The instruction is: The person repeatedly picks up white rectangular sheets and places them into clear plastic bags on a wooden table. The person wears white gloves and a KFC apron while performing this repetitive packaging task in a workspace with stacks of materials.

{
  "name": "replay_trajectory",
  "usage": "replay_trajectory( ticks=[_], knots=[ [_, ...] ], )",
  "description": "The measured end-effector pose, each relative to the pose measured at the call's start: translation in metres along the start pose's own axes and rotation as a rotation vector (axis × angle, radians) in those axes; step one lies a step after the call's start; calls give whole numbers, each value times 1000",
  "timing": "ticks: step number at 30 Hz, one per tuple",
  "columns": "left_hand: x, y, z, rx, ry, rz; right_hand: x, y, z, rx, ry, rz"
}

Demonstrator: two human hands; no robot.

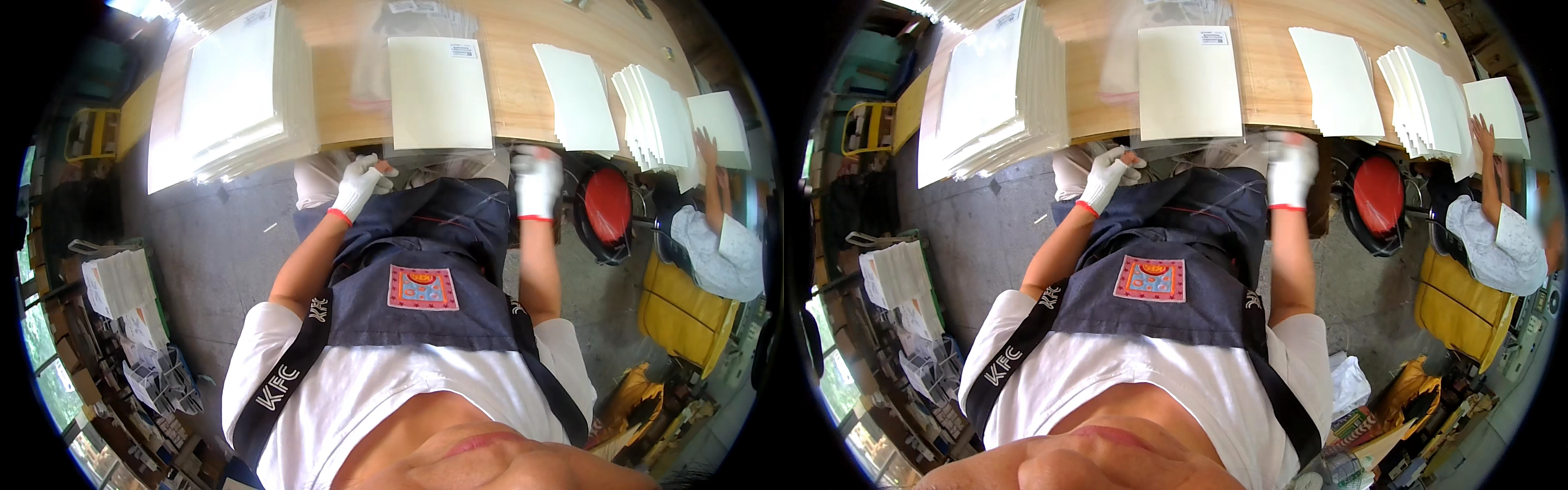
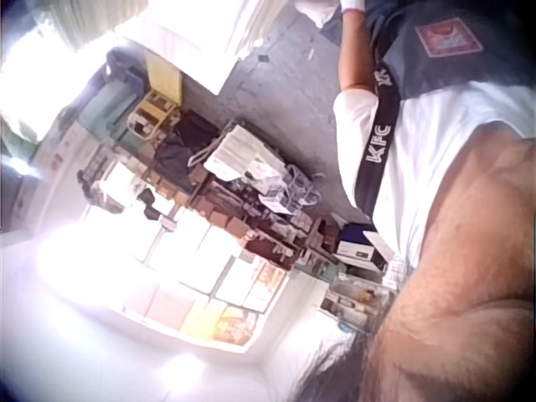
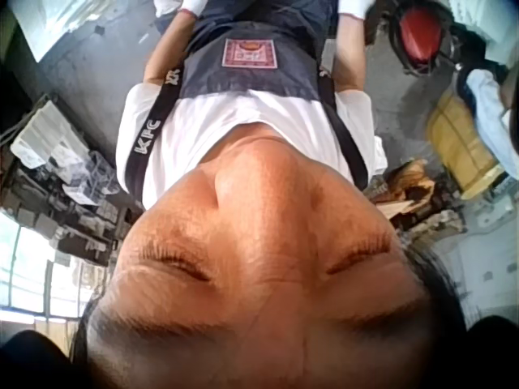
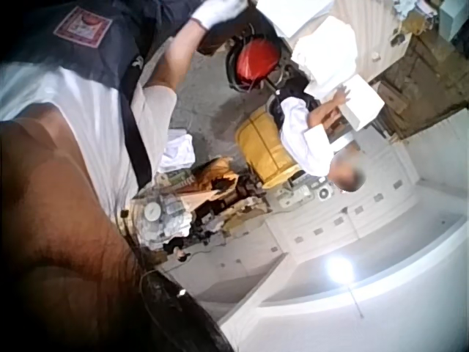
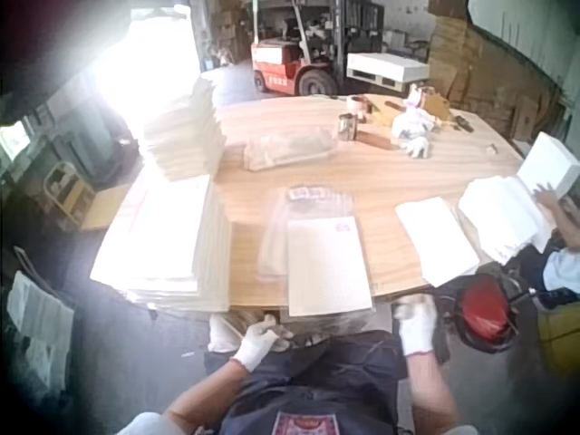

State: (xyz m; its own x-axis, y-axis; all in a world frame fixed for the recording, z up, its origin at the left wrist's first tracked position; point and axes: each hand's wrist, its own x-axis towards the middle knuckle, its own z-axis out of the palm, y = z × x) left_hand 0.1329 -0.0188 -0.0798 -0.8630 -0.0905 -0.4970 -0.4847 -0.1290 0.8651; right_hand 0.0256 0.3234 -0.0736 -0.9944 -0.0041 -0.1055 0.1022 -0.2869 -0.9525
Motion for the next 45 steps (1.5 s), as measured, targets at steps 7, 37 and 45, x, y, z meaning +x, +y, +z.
replay_trajectory(
  ticks=[7,37,45],
  knots=[
    [-12,10,-11,880,400,879,-49,24,-143,-1944,-1101,683],
    [-24,77,33,-4,167,357,-8,41,44,-127,-32,303],
    [-119,163,-58,191,419,840,-26,-43,179,145,-620,309]
  ],
)
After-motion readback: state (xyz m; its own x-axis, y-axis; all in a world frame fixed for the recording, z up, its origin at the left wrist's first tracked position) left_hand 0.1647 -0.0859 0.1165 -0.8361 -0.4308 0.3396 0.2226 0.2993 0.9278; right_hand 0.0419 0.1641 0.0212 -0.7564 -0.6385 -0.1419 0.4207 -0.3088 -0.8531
